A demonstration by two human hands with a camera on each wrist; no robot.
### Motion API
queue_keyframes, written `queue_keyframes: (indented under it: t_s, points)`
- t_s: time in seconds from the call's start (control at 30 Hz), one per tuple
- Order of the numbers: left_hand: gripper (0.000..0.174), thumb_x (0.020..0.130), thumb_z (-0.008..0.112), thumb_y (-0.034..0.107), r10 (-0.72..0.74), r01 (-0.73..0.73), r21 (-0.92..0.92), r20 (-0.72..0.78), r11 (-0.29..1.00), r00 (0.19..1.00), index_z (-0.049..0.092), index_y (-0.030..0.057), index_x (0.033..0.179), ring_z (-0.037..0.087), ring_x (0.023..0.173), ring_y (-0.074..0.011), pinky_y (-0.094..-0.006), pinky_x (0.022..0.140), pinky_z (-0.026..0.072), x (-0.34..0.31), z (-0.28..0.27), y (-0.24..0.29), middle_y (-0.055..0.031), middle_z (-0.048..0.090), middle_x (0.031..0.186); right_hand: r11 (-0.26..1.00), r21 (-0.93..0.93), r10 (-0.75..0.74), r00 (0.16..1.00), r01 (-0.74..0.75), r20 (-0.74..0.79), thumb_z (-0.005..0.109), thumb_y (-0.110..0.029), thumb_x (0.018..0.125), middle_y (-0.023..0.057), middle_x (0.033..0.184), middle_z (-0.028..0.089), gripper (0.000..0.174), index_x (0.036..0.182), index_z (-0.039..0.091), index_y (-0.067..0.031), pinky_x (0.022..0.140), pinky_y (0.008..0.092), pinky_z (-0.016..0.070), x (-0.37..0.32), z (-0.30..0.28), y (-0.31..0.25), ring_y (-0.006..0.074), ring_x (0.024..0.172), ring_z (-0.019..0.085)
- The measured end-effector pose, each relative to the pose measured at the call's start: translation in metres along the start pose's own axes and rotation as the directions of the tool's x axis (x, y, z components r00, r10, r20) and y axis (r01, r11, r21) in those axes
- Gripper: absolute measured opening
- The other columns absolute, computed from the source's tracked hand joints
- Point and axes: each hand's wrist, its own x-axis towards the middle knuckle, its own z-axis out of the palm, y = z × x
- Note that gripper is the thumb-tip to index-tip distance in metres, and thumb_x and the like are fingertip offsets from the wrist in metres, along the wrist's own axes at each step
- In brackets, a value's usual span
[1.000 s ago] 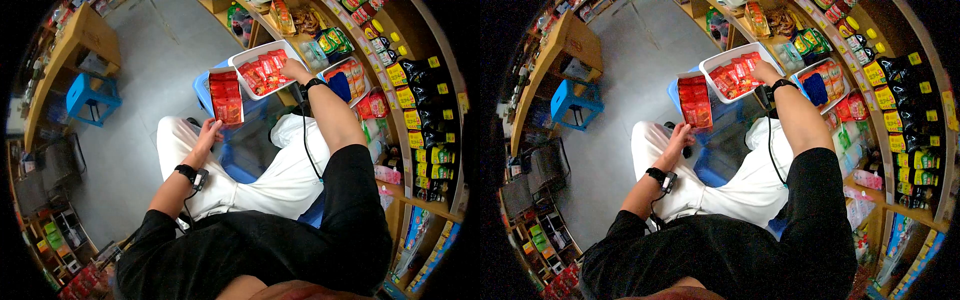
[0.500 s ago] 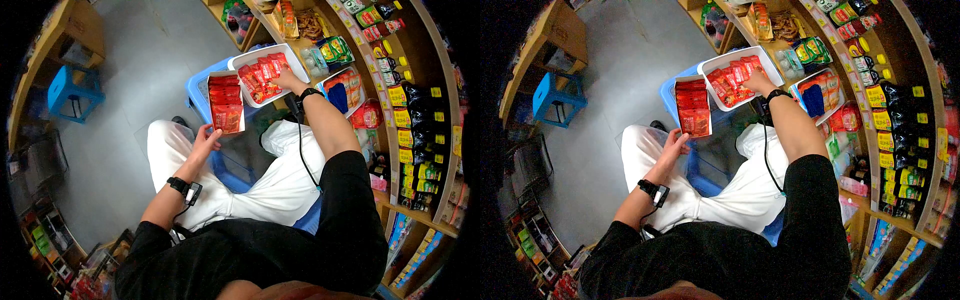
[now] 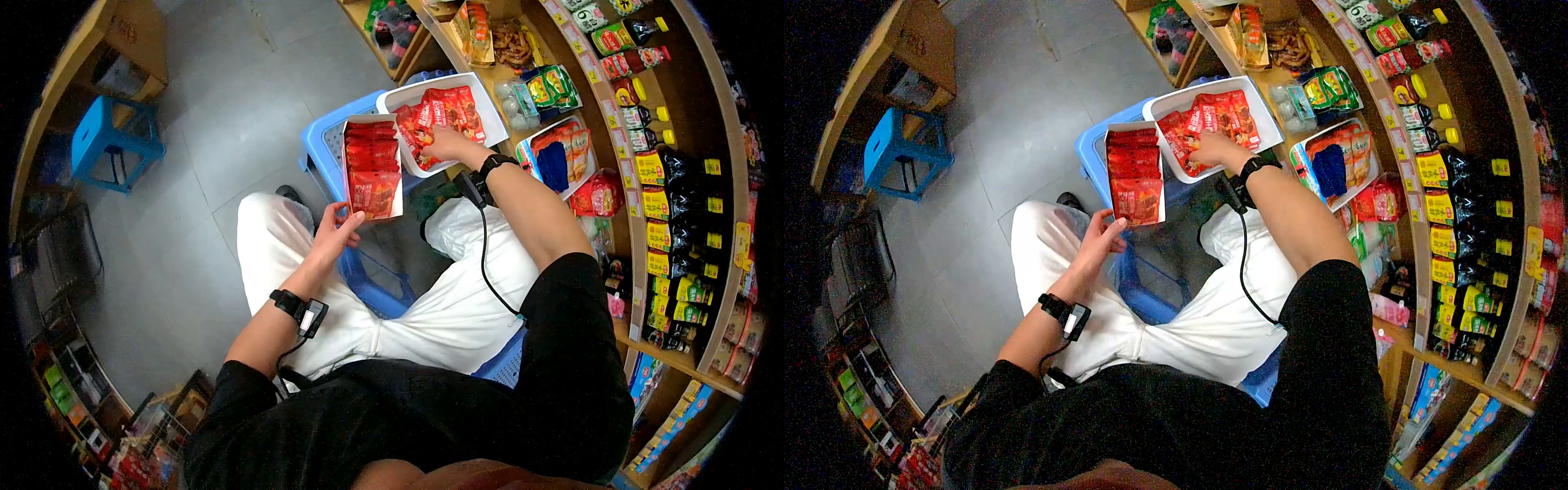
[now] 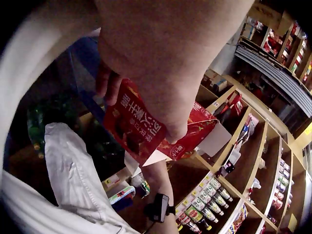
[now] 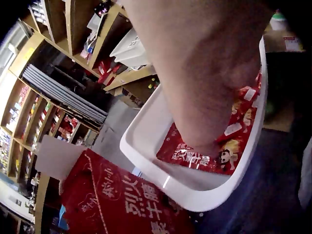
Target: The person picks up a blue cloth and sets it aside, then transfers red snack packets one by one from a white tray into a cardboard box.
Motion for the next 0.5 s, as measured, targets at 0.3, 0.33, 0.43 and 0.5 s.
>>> queue_keyframes:
  t_s: [0.3,0.33,0.43,0.5]
  points:
    - [0.076,0.087,0.073,0.043,0.003,-0.003,-0.044,-0.015,0.999,1.0,0.037,0.0013,0.139,0.059,0.075,-0.0137,-0.0279,0.065,0.0512,0.0,0.001,0.0,-0.011,0.055,0.104,0.985,-0.098,-0.143,0.99,0.142,-0.011,0.065,-0.037,0.08,0.0215,0.1,0.07,0.04,0.098,0.071,-0.0016,0.082,0.0436,0.0527,0.016,0.006,-0.005,0.0378,0.092,0.067]
    - [0.076,0.087,0.073,0.043,0.002,-0.003,-0.039,-0.014,0.999,1.0,0.037,0.0013,0.139,0.059,0.075,-0.0137,-0.0279,0.065,0.0512,0.0,0.001,-0.001,-0.011,0.055,0.104,0.993,-0.066,-0.106,0.993,0.103,-0.058,0.067,-0.037,0.079,0.0208,0.096,0.07,0.038,0.094,0.071,-0.0019,0.08,0.0423,0.0531,0.018,0.002,-0.003,0.0354,0.088,0.068]
    - [0.077,0.087,0.072,0.044,0.012,-0.012,-0.03,-0.008,0.999,1.0,0.037,0.0009,0.139,0.059,0.075,-0.0144,-0.0279,0.066,0.0516,0.003,0.001,-0.004,-0.0111,0.055,0.103,0.994,0.077,-0.065,0.984,0.079,-0.166,0.069,-0.033,0.078,0.0209,0.094,0.071,0.035,0.091,0.072,-0.0001,0.079,0.0401,0.0533,0.016,-0.001,0.01,0.033,0.087,0.068]
    - [0.077,0.087,0.072,0.044,0.014,-0.015,-0.04,-0.011,0.999,1.0,0.037,0.0008,0.139,0.06,0.075,-0.0151,-0.0279,0.065,0.0518,0.004,0.0,-0.007,-0.011,0.055,0.103,0.978,0.183,-0.058,0.972,0.101,-0.226,0.068,-0.029,0.078,0.0217,0.095,0.071,0.034,0.091,0.072,0.0019,0.081,0.0391,0.0531,0.016,-0.001,0.02,0.0329,0.091,0.068]
